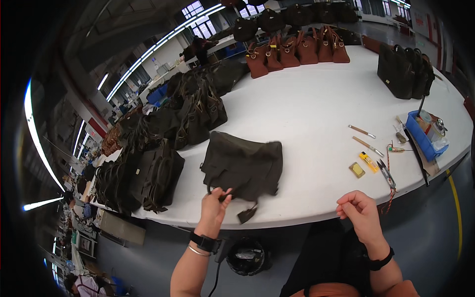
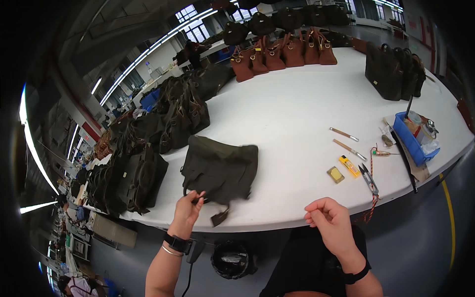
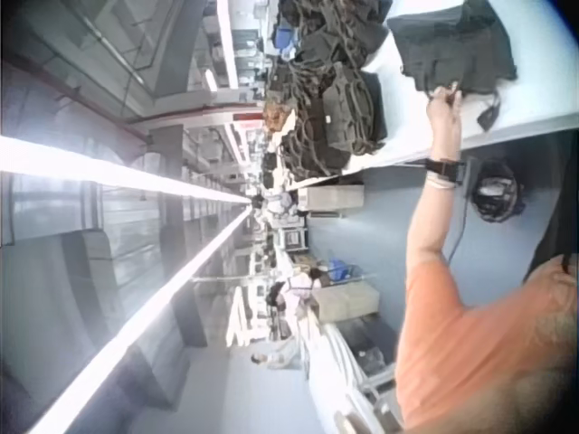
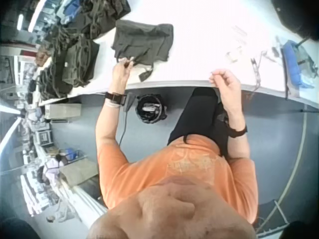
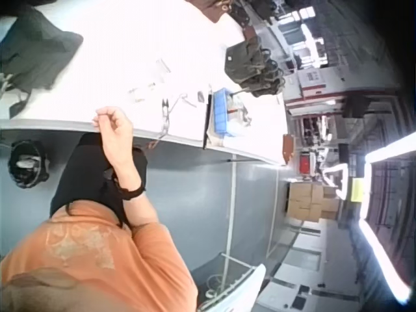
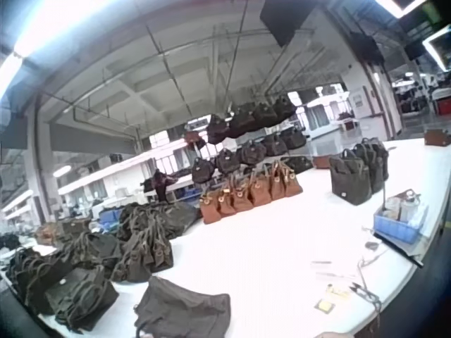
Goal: The person applies a small yellow block to the zipper area and corners of a dark green canvas bag. They then inspect the bag's exterior and interior, checking the handles and lining before placing the finished bag on a stack of similar items.
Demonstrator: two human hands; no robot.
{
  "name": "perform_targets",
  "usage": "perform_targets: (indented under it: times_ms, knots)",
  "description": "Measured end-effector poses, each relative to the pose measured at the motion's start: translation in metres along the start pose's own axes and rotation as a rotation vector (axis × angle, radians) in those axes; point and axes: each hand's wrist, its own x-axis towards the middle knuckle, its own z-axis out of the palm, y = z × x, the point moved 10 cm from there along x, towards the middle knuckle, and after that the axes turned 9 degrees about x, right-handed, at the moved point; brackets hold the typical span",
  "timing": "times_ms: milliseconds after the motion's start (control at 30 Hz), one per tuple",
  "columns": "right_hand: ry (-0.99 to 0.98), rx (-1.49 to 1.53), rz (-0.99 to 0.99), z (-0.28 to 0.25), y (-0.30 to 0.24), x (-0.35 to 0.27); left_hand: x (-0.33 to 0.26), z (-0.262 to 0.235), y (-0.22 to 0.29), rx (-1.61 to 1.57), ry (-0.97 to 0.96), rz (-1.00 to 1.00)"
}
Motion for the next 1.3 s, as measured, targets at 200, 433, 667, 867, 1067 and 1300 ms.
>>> perform_targets:
  times_ms: [200,433,667,867,1067,1300]
  knots:
    - [-0.191,-0.284,-0.179,0.068,-0.011,-0.007,-0.149,0.138,-0.030,-0.157,-0.571,-0.249]
    - [-0.189,-0.875,-0.601,0.062,-0.038,0.005,-0.223,0.191,-0.029,-0.228,-0.850,-0.398]
    - [-0.237,-0.805,-0.693,0.040,-0.057,0.025,-0.215,0.174,0.046,1.018,-0.630,0.848]
    - [-0.248,-0.756,-0.596,0.045,-0.053,0.036,-0.166,0.168,0.029,1.196,-0.540,0.999]
    - [-0.299,-0.733,-0.533,0.037,-0.037,0.052,-0.129,0.162,0.011,1.018,-0.561,0.713]
    - [-0.378,-0.757,-0.337,0.033,-0.017,0.058,-0.100,0.145,0.009,0.478,-0.813,0.246]
